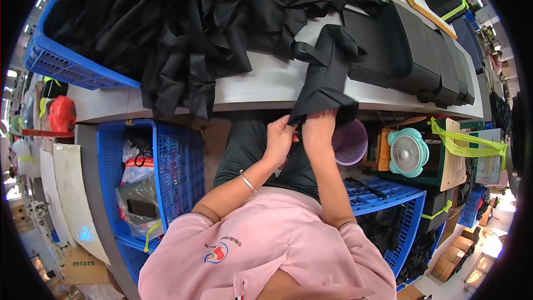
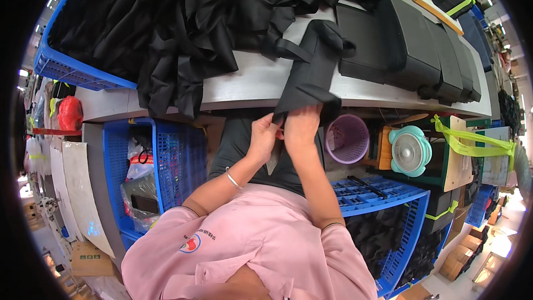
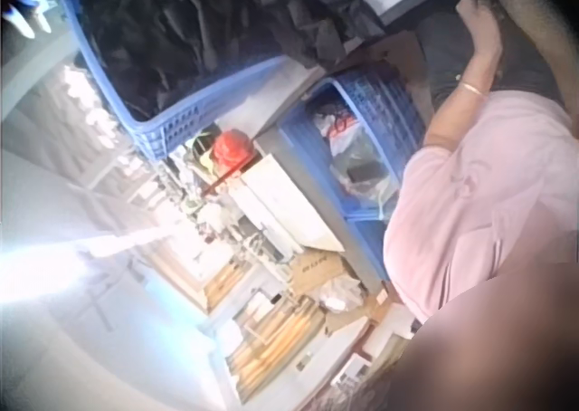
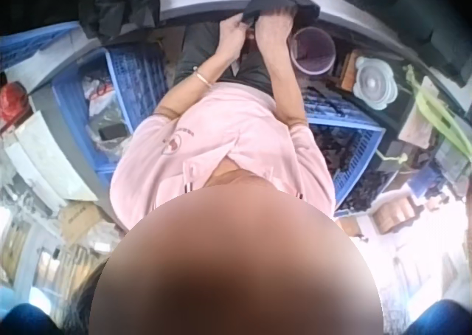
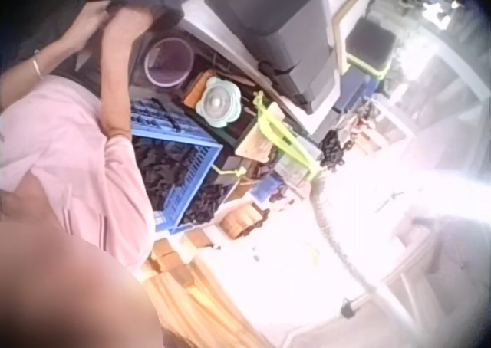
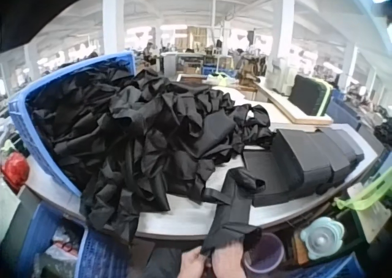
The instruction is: The recorder is inspecting and organizing black fabric components, possibly for sports or recreation goods.
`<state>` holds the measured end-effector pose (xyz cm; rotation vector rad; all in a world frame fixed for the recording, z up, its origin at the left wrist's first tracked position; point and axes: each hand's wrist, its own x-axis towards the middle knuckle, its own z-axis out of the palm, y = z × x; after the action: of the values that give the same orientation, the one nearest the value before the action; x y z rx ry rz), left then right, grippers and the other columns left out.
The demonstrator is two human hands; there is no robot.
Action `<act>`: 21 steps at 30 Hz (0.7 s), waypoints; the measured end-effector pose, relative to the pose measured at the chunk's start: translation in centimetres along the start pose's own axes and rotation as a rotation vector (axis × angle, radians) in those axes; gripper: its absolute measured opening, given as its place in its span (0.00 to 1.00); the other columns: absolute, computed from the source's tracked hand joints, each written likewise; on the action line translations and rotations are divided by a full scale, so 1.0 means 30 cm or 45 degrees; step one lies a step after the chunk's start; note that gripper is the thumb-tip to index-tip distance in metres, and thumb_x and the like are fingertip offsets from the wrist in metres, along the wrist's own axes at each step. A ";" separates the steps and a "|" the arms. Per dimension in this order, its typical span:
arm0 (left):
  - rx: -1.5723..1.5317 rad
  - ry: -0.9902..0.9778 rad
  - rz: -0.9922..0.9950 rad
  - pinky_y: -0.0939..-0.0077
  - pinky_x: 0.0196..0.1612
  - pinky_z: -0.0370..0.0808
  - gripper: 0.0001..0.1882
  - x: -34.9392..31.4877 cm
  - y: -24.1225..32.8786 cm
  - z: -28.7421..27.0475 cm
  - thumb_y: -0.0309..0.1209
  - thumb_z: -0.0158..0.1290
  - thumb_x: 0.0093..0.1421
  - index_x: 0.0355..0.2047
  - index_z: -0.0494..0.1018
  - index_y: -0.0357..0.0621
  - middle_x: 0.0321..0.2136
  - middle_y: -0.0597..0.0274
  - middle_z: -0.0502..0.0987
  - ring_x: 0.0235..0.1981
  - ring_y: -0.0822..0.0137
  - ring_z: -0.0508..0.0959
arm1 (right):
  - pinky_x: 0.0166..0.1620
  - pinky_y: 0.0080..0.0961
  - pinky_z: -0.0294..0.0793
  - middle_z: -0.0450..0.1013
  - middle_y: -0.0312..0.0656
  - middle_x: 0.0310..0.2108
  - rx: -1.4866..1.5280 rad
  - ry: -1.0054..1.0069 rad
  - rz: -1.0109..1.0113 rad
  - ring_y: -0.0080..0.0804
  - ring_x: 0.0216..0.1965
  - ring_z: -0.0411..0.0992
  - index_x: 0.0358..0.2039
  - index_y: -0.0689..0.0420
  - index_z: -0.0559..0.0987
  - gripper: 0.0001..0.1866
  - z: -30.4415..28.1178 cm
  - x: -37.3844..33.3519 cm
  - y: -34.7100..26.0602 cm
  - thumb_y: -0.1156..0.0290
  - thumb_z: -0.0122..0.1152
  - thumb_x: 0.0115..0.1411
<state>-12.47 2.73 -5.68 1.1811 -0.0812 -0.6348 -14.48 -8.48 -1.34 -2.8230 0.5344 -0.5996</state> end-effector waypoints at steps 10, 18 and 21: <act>-0.303 -0.271 -0.134 0.80 0.27 0.68 0.07 0.051 -0.061 0.018 0.23 0.51 0.62 0.37 0.78 0.38 0.29 0.67 0.79 0.26 0.79 0.73 | 0.58 0.56 0.64 0.75 0.53 0.47 -0.243 -0.234 0.003 0.52 0.49 0.73 0.42 0.60 0.80 0.15 -0.019 0.000 -0.035 0.68 0.53 0.57; 0.421 0.391 0.597 0.80 0.38 0.73 0.26 0.025 0.027 0.013 0.19 0.56 0.59 0.58 0.66 0.37 0.39 0.61 0.78 0.33 0.71 0.76 | 0.49 0.56 0.65 0.75 0.42 0.43 -0.114 -0.271 0.019 0.49 0.46 0.73 0.44 0.51 0.79 0.14 0.058 -0.033 0.008 0.58 0.53 0.64; 0.620 0.379 0.621 0.83 0.37 0.71 0.20 0.052 0.112 -0.012 0.18 0.56 0.59 0.53 0.72 0.37 0.37 0.64 0.78 0.33 0.76 0.74 | 0.49 0.54 0.65 0.76 0.41 0.42 -0.139 -0.349 0.031 0.49 0.46 0.72 0.42 0.50 0.80 0.12 0.064 -0.045 -0.008 0.60 0.54 0.63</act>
<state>-9.64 3.02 -3.29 1.6402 -0.2735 0.0032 -14.73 -7.49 -3.46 -2.9286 0.5621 -0.1773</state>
